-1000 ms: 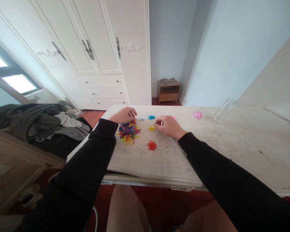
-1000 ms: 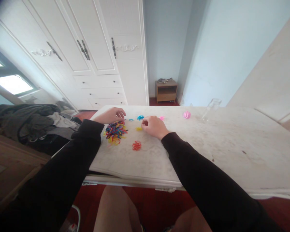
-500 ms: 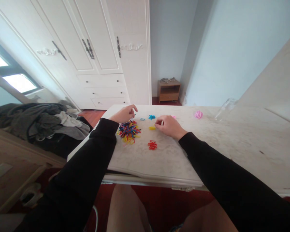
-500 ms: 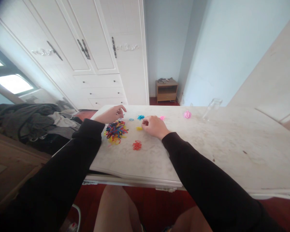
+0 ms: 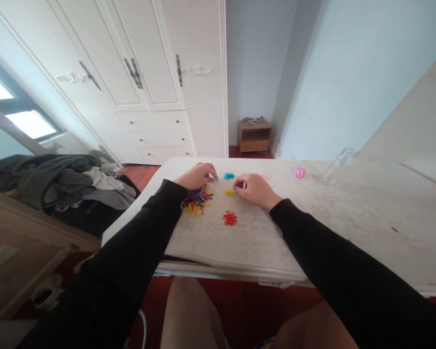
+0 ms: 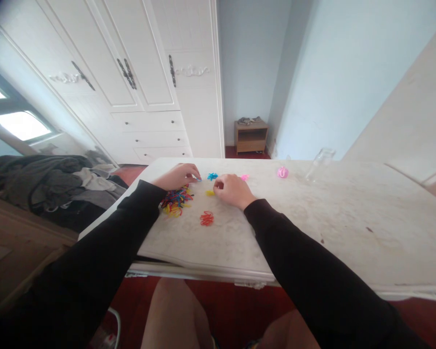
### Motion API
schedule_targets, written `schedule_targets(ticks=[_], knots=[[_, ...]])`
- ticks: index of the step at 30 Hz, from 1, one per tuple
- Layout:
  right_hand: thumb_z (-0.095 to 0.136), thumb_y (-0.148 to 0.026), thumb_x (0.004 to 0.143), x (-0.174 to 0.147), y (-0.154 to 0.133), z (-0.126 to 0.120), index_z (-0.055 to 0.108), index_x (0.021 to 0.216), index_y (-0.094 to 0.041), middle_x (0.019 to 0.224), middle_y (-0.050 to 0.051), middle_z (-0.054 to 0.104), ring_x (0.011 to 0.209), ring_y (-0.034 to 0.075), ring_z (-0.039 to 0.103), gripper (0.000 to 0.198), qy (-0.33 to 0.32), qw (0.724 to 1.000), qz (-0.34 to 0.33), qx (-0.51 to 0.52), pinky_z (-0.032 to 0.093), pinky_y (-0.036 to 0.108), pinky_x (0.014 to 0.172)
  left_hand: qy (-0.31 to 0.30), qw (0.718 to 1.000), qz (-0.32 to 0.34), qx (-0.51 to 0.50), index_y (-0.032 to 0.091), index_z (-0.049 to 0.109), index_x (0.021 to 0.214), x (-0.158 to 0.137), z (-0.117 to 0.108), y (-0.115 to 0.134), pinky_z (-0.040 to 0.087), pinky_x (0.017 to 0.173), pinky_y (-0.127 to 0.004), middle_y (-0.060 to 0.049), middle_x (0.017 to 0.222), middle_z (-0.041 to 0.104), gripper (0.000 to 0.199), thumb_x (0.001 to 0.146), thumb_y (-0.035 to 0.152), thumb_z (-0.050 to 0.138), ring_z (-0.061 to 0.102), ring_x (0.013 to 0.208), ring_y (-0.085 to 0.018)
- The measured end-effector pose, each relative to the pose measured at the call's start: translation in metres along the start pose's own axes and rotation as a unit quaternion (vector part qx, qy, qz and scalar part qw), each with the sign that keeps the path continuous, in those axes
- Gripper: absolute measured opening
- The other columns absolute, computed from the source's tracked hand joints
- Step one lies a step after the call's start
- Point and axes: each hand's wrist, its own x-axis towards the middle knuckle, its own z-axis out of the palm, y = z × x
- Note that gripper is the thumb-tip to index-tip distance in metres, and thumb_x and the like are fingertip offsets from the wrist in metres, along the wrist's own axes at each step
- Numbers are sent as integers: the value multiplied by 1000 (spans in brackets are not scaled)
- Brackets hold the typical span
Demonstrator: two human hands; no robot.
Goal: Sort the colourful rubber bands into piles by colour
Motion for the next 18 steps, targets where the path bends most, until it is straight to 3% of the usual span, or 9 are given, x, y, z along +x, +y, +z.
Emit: schedule_targets(ticks=[6, 12, 18], knots=[[62, -19, 87, 0, 0, 0, 79, 85, -18, 88, 6, 77, 76, 17, 65, 17, 3, 1000, 2, 5, 44, 27, 74, 12, 997, -44, 55, 16, 83, 86, 1, 0, 2, 54, 88, -30, -8, 91, 75, 26, 78, 6, 60, 69, 82, -19], [62, -20, 86, -1, 0, 0, 78, 81, -18, 85, 5, 76, 76, 16, 64, 16, 6, 1000, 8, 10, 43, 27, 73, 14, 990, -102, 94, 20, 84, 85, -11, -26, -22, 53, 89, -27, -5, 92, 79, 24, 79, 13, 62, 70, 85, -18], [62, -20, 87, -1, 0, 0, 78, 83, -18, 84, 5, 76, 76, 16, 64, 17, -4, 1000, 10, 7, 42, 26, 72, 0, 991, -115, 70, 21, 86, 89, -18, -36, -30, 51, 76, -27, -5, 81, 79, 21, 78, 18, 67, 69, 74, -18]])
